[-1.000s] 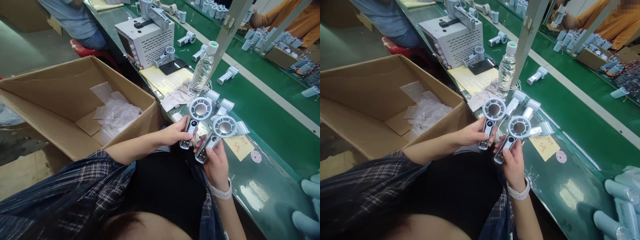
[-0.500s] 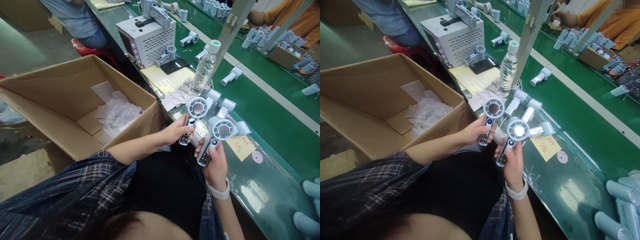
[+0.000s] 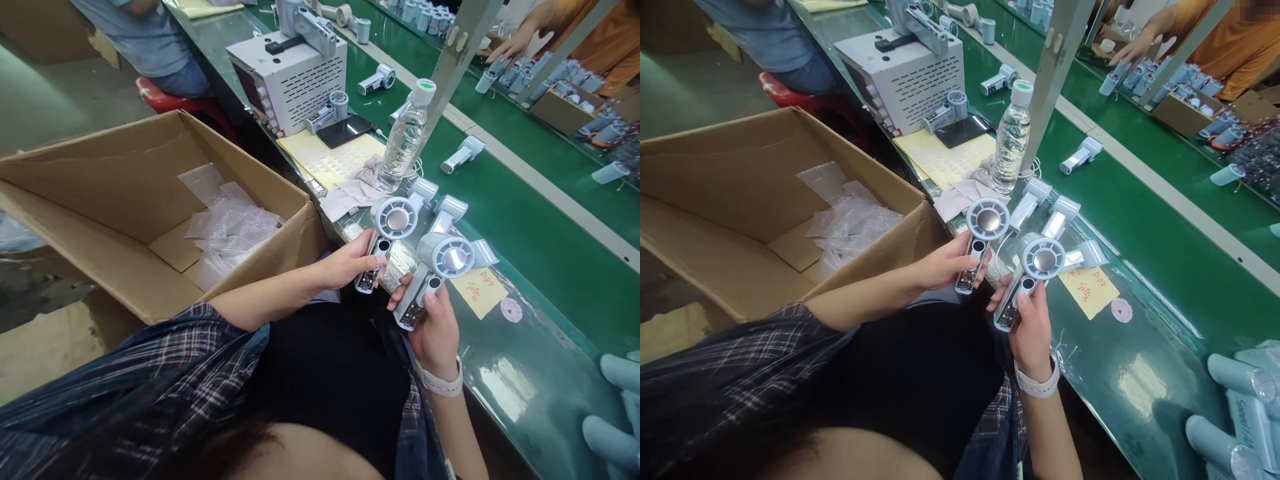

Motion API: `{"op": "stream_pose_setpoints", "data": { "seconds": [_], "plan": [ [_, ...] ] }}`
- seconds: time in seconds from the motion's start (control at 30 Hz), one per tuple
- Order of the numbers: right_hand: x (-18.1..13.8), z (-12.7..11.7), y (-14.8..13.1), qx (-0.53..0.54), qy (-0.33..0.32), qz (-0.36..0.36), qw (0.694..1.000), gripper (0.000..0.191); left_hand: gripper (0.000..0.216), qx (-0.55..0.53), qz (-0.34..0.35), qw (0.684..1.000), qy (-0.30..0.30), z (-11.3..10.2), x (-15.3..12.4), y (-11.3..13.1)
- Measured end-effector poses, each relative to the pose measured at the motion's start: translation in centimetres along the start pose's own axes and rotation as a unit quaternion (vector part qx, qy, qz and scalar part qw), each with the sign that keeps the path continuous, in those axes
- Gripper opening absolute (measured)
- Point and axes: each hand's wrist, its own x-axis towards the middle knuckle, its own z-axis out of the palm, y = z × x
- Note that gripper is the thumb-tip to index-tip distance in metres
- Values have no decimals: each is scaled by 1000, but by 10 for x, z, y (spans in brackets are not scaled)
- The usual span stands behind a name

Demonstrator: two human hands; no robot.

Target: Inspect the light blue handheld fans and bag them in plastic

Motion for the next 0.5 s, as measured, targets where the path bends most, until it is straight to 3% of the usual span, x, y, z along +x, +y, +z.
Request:
{"op": "stream_pose_setpoints", "data": {
  "seconds": [0.33,0.5],
  "plan": [
    [-3,-1,3,-3,20,11,1000,21,50,28,16,999,27,-1,4,-1],
    [4,-2,1,-6,81,9,997,27,57,107,15,993,45,-4,2,0]
  ]
}}
